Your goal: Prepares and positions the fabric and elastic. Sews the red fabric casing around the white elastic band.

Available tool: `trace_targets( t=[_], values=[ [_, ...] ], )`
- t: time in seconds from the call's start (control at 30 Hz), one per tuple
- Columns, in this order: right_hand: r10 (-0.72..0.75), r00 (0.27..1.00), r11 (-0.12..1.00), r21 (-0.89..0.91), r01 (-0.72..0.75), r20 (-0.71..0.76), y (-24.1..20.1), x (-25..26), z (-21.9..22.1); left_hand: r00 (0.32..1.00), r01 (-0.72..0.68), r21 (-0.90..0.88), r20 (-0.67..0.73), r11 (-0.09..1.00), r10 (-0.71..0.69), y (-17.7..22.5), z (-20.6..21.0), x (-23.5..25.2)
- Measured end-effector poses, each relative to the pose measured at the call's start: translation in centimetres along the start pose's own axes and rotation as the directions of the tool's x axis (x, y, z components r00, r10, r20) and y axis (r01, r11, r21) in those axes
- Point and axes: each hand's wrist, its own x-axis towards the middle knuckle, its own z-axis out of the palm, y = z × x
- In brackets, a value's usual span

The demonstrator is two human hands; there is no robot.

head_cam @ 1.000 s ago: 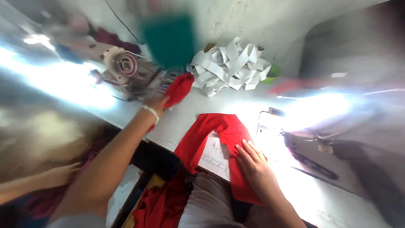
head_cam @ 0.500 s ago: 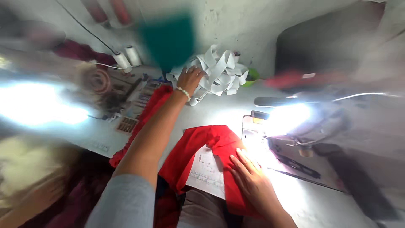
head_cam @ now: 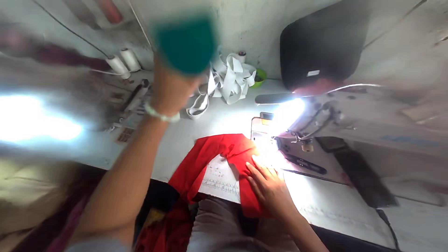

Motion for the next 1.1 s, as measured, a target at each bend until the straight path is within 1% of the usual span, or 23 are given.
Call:
trace_targets(
  t=[0.03, 0.1, 0.2, 0.27, 0.33, 0.37, 0.4, 0.43, 0.5, 0.53, 0.57, 0.6, 0.63, 0.67, 0.7, 0.73, 0.77, 0.83, 0.9, 0.93, 0.97, 1.03, 1.1],
  values=[
    [0.003, 1.0, 1.0, 0.011, -0.003, -0.001, 0.0, 0.0, 0.0, 0.998, -0.066, -0.043, 0.011, 0.997, 0.067, 1.8, 0.3, -2.4],
    [0.019, 1.0, 0.999, 0.035, -0.019, -0.002, 0.1, 0.1, -0.2, 0.983, -0.147, -0.061, 0.102, 0.987, 0.153, 4.7, 1.3, -7.9],
    [0.056, 0.997, 0.992, 0.114, -0.051, -0.044, -0.7, 0.8, -0.9, 0.962, -0.134, -0.099, 0.227, 0.986, 0.153, 5.4, 4.3, -15.1],
    [0.031, 0.996, 0.976, 0.219, -0.012, -0.085, -1.8, 2.5, -2.0, 0.891, -0.087, -0.206, 0.422, 0.975, 0.169, 4.8, 5.0, -17.1],
    [-0.007, 0.998, 0.936, 0.35, 0.028, -0.061, -2.9, 4.7, -2.5, 0.77, -0.033, -0.292, 0.602, 0.956, 0.21, 4.2, 4.4, -16.4],
    [-0.016, 0.999, 0.925, 0.379, 0.031, -0.042, -3.4, 5.6, -2.5, 0.746, -0.024, -0.299, 0.63, 0.954, 0.216, 3.8, 4.1, -15.3],
    [-0.008, 1.0, 0.924, 0.383, 0.017, -0.025, -3.7, 6.4, -2.4, 0.758, -0.015, -0.272, 0.624, 0.962, 0.189, 3.2, 3.8, -14.0],
    [0.003, 1.0, 0.933, 0.359, 0.008, -0.031, -4.0, 7.0, -2.1, 0.803, -0.006, -0.213, 0.582, 0.977, 0.131, 2.6, 4.0, -12.5],
    [0.008, 0.999, 0.941, 0.338, 0.008, -0.046, -4.5, 7.4, -1.3, 0.858, 0.057, -0.018, 0.512, 0.998, -0.039, 1.3, 5.6, -8.8],
    [-0.009, 0.999, 0.94, 0.34, 0.024, -0.046, -4.8, 7.2, -0.7, 0.837, 0.088, 0.1, 0.533, 0.991, -0.128, 0.8, 6.9, -7.1],
    [-0.038, 0.999, 0.94, 0.337, 0.049, -0.039, -5.2, 6.8, -0.1, 0.756, 0.103, 0.247, 0.61, 0.964, -0.237, 0.6, 8.3, -5.6],
    [-0.078, 0.996, 0.946, 0.312, 0.086, -0.037, -5.4, 6.4, 0.7, 0.632, 0.064, 0.391, 0.696, 0.918, -0.341, 0.8, 9.8, -4.4],
    [-0.123, 0.991, 0.952, 0.277, 0.132, -0.052, -5.6, 5.8, 1.7, 0.482, 0.007, 0.487, 0.764, 0.873, -0.43, 1.1, 11.2, -3.5],
    [-0.164, 0.984, 0.953, 0.244, 0.178, -0.076, -5.5, 5.3, 2.4, 0.362, -0.054, 0.532, 0.799, 0.845, -0.48, 1.1, 12.4, -2.6],
    [-0.201, 0.974, 0.951, 0.218, 0.22, -0.108, -5.3, 5.0, 2.8, 0.304, -0.093, 0.539, 0.816, 0.837, -0.491, 0.8, 13.2, -1.6],
    [-0.227, 0.962, 0.945, 0.203, 0.255, -0.152, -5.0, 4.8, 3.0, 0.319, -0.1, 0.529, 0.819, 0.843, -0.476, 0.1, 13.5, -0.2],
    [-0.241, 0.949, 0.938, 0.203, 0.281, -0.202, -4.8, 4.8, 3.1, 0.392, -0.069, 0.525, 0.796, 0.848, -0.461, -0.8, 13.3, 1.4],
    [-0.25, 0.931, 0.923, 0.224, 0.312, -0.266, -4.8, 4.7, 3.1, 0.607, 0.072, 0.498, 0.665, 0.864, -0.434, -2.6, 11.6, 4.8],
    [-0.235, 0.923, 0.913, 0.255, 0.317, -0.305, -4.7, 4.7, 3.1, 0.816, 0.193, 0.422, 0.433, 0.886, -0.384, -5.0, 9.8, 7.7],
    [-0.218, 0.923, 0.91, 0.274, 0.31, -0.318, -4.7, 4.8, 3.1, 0.875, 0.246, 0.399, 0.301, 0.883, -0.38, -6.5, 9.0, 9.3],
    [-0.2, 0.924, 0.907, 0.294, 0.3, -0.326, -4.6, 5.0, 3.2, 0.875, 0.342, 0.374, 0.207, 0.862, -0.438, -6.8, 7.9, 11.4],
    [-0.194, 0.929, 0.902, 0.314, 0.295, -0.315, -4.6, 5.1, 3.2, 0.825, 0.529, 0.284, 0.051, 0.8, -0.563, -6.5, 5.5, 15.0],
    [-0.221, 0.928, 0.903, 0.297, 0.311, -0.299, -4.6, 5.0, 3.2, 0.787, 0.616, 0.134, -0.059, 0.776, -0.614, -7.0, 4.3, 17.4]
  ],
)
